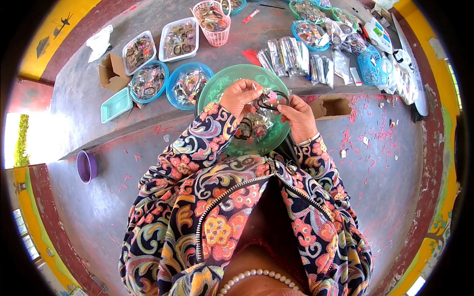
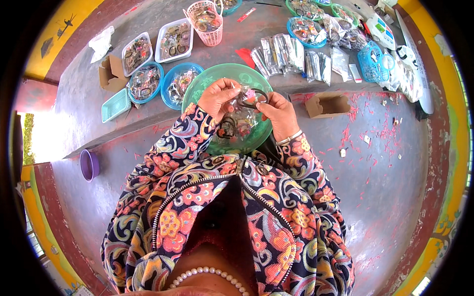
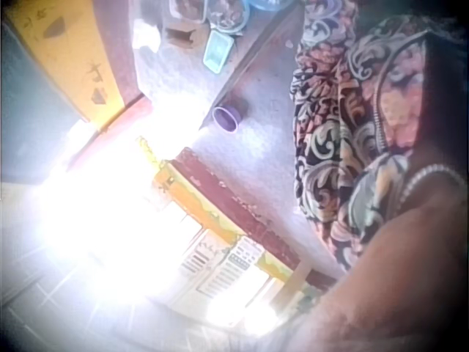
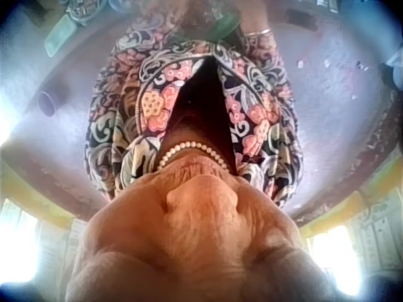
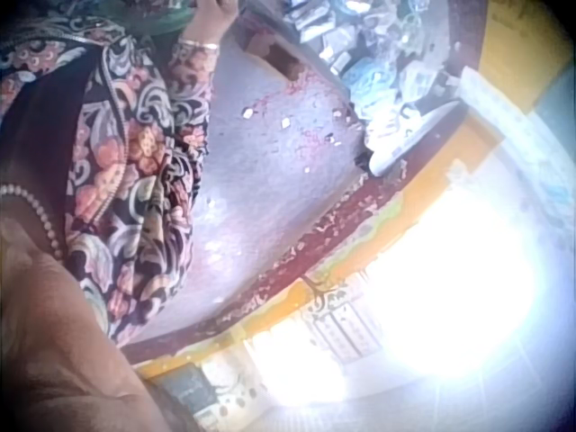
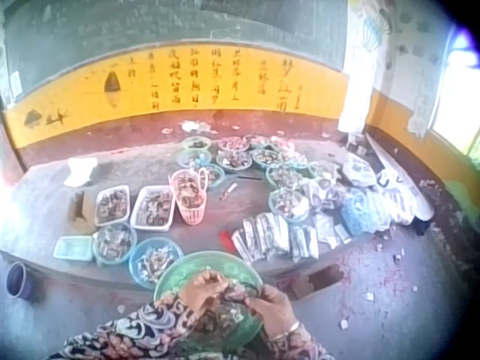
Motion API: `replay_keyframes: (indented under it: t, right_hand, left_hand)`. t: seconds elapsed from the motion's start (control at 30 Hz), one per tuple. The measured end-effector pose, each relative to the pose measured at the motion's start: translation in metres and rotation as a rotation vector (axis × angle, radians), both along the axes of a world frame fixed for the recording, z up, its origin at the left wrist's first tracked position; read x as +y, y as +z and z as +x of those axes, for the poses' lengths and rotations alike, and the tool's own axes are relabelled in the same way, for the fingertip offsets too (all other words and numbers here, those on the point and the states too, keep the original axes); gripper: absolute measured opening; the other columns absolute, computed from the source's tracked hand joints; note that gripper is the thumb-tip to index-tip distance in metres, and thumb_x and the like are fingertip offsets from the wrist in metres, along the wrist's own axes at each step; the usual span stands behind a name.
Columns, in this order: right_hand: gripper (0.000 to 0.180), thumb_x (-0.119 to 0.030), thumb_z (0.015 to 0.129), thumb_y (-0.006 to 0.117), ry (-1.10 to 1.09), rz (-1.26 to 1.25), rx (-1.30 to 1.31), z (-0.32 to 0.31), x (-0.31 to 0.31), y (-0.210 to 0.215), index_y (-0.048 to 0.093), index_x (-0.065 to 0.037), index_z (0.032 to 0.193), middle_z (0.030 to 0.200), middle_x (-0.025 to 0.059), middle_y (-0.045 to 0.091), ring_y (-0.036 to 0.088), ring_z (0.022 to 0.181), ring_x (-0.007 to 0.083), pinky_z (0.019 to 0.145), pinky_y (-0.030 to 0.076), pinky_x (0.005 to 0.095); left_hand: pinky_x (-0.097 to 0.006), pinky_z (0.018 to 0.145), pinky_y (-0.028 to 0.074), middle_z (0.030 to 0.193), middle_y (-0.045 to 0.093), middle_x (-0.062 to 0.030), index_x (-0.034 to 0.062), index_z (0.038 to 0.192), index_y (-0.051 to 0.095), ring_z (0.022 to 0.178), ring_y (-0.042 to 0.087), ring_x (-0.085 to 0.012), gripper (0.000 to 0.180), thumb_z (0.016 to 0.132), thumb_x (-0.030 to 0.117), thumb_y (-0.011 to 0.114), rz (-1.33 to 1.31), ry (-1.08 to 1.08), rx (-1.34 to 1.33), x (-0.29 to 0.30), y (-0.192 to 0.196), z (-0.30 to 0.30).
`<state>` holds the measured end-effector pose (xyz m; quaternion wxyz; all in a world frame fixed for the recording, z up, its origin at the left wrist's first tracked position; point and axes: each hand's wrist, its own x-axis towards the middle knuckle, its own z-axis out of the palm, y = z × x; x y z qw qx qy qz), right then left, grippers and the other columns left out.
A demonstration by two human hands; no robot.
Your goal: The person sits on the floor and repeatedly picks small, colorful craft items from a green bowl. They place each item into a small clear plastic bag and seal it, then set the finished package aside on the floor. The process is repeated continuously throughout the clip.
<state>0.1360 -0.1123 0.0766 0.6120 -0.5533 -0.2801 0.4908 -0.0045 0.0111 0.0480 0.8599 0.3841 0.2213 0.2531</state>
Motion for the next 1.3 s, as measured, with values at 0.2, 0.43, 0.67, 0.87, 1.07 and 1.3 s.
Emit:
replay_keyframes:
  t: [0.2,0.43,0.67,0.87,1.07,1.3]
  right_hand:
    - [0.014,-0.009,0.08,0.058,0.02,-0.038,-0.056,-0.002,0.0,0.009,0.058,-0.001,0.092,0.083,0.0022,0.062,0.055,0.069,0.0062,0.057,0.039,0.0185]
    - [0.014,-0.016,0.083,0.057,-0.013,-0.052,-0.04,-0.005,-0.001,0.011,0.06,-0.005,0.091,0.078,-0.0003,0.061,0.055,0.069,0.0062,0.056,0.038,0.0185]
    - [0.012,-0.014,0.084,0.055,-0.053,0.004,-0.021,-0.006,-0.001,0.004,0.059,-0.003,0.088,0.076,0.0012,0.062,0.056,0.068,0.0064,0.056,0.038,0.0172]
    - [0.014,-0.014,0.084,0.055,-0.052,-0.042,-0.048,-0.005,-0.001,0.003,0.058,-0.003,0.091,0.077,0.001,0.061,0.055,0.066,0.0062,0.056,0.038,0.0173]
    - [0.023,-0.004,0.079,0.057,0.079,0.087,-0.108,0.001,-0.001,0.003,0.054,0.0,0.102,0.085,0.0007,0.059,0.053,0.072,0.0057,0.061,0.039,0.0178]
    - [0.023,-0.003,0.078,0.058,0.132,0.018,-0.074,0.002,-0.002,0.002,0.055,0.0,0.1,0.084,0.0005,0.059,0.05,0.07,0.005,0.06,0.038,0.018]
  left_hand:
    - [-0.016,0.04,0.04,0.077,0.056,-0.0007,0.0064,0.083,0.055,0.059,0.052,-0.0059,0.01,0.077,0.007,0.062,0.082,-0.052,0.03,0.001,-0.003,0.0]
    - [-0.016,0.037,0.038,0.078,0.058,-0.0039,0.0057,0.08,0.052,0.057,0.052,-0.0065,0.012,0.074,0.005,0.063,0.063,-0.103,-0.056,0.0,-0.001,-0.003]
    - [-0.017,0.037,0.038,0.079,0.059,-0.0045,0.0053,0.087,0.054,0.054,0.05,-0.0054,0.014,0.076,0.01,0.062,-0.012,-0.178,-0.022,0.001,-0.002,-0.003]
    - [-0.017,0.036,0.036,0.076,0.059,-0.0016,0.0039,0.089,0.059,0.046,0.046,-0.0033,0.015,0.08,0.016,0.059,-0.069,-0.24,0.068,0.003,-0.007,-0.002]
    - [-0.016,0.035,0.035,0.072,0.058,-0.0007,0.0035,0.085,0.06,0.044,0.044,-0.0039,0.012,0.08,0.015,0.058,-0.08,-0.179,0.075,0.002,-0.006,-0.002]
    - [-0.016,0.037,0.037,0.075,0.057,-0.0025,0.0018,0.086,0.058,0.051,0.047,-0.0046,0.01,0.079,0.008,0.054,-0.055,-0.237,0.0,0.003,-0.005,-0.004]
